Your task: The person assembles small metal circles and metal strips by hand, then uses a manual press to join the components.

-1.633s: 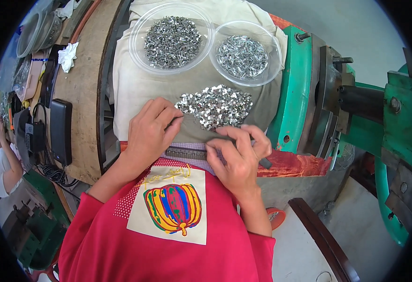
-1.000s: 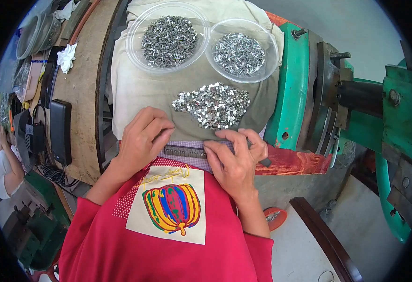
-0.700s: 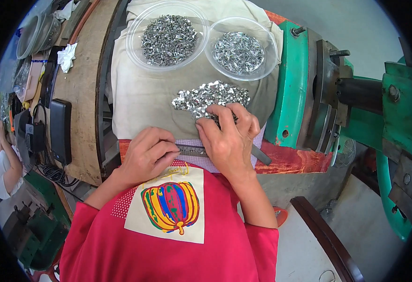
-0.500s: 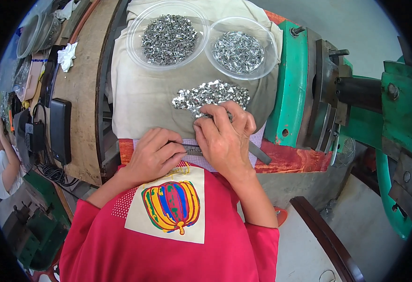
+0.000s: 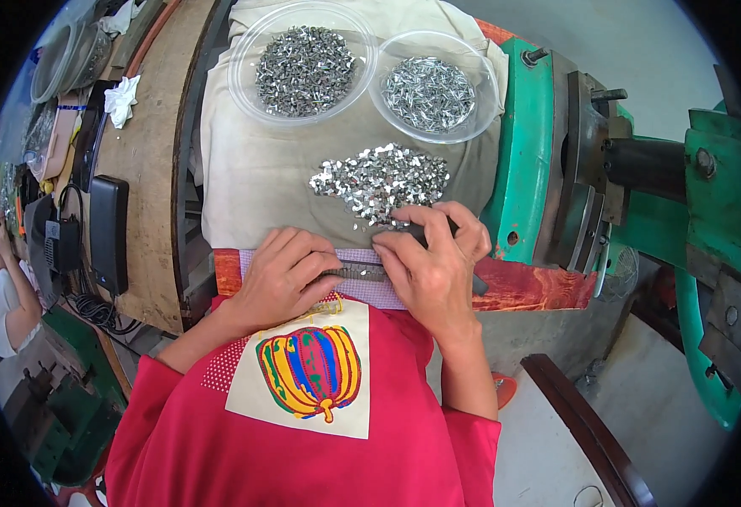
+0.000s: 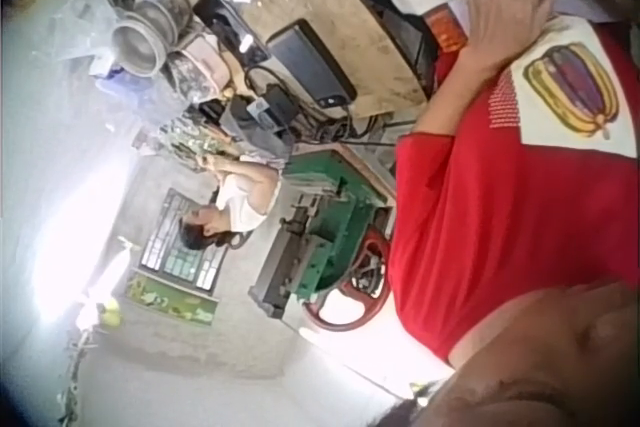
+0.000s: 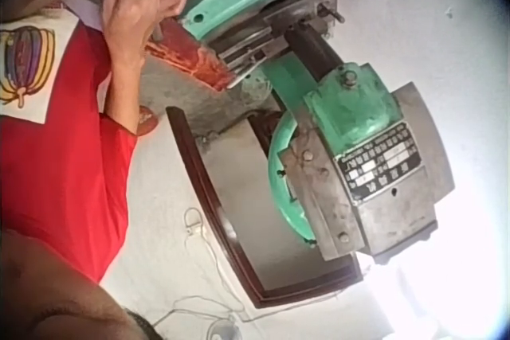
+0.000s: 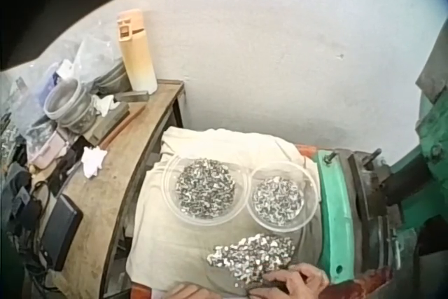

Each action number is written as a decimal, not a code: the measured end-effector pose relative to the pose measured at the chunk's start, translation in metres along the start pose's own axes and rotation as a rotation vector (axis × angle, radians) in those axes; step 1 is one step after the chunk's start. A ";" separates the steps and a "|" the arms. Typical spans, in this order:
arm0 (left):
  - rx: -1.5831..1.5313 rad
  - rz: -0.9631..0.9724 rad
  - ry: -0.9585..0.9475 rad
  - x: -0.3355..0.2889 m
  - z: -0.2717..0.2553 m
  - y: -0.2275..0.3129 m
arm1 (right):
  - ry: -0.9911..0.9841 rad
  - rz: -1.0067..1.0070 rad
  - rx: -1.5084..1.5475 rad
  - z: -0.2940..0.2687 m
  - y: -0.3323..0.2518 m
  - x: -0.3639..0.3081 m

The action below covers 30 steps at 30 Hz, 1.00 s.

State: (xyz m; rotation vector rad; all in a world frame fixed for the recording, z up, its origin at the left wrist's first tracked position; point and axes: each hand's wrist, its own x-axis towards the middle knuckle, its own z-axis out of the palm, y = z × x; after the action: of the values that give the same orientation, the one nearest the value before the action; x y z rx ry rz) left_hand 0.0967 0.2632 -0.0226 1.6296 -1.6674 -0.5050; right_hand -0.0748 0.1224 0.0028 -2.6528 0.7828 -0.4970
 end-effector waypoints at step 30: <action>0.001 -0.011 -0.006 0.007 0.008 0.005 | 0.010 -0.058 -0.012 0.017 -0.012 0.018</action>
State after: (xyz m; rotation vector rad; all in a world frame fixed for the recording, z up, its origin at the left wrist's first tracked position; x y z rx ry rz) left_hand 0.0877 0.2556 -0.0223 1.6399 -1.6641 -0.5154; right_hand -0.0485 0.1254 -0.0032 -2.6926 0.7150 -0.5228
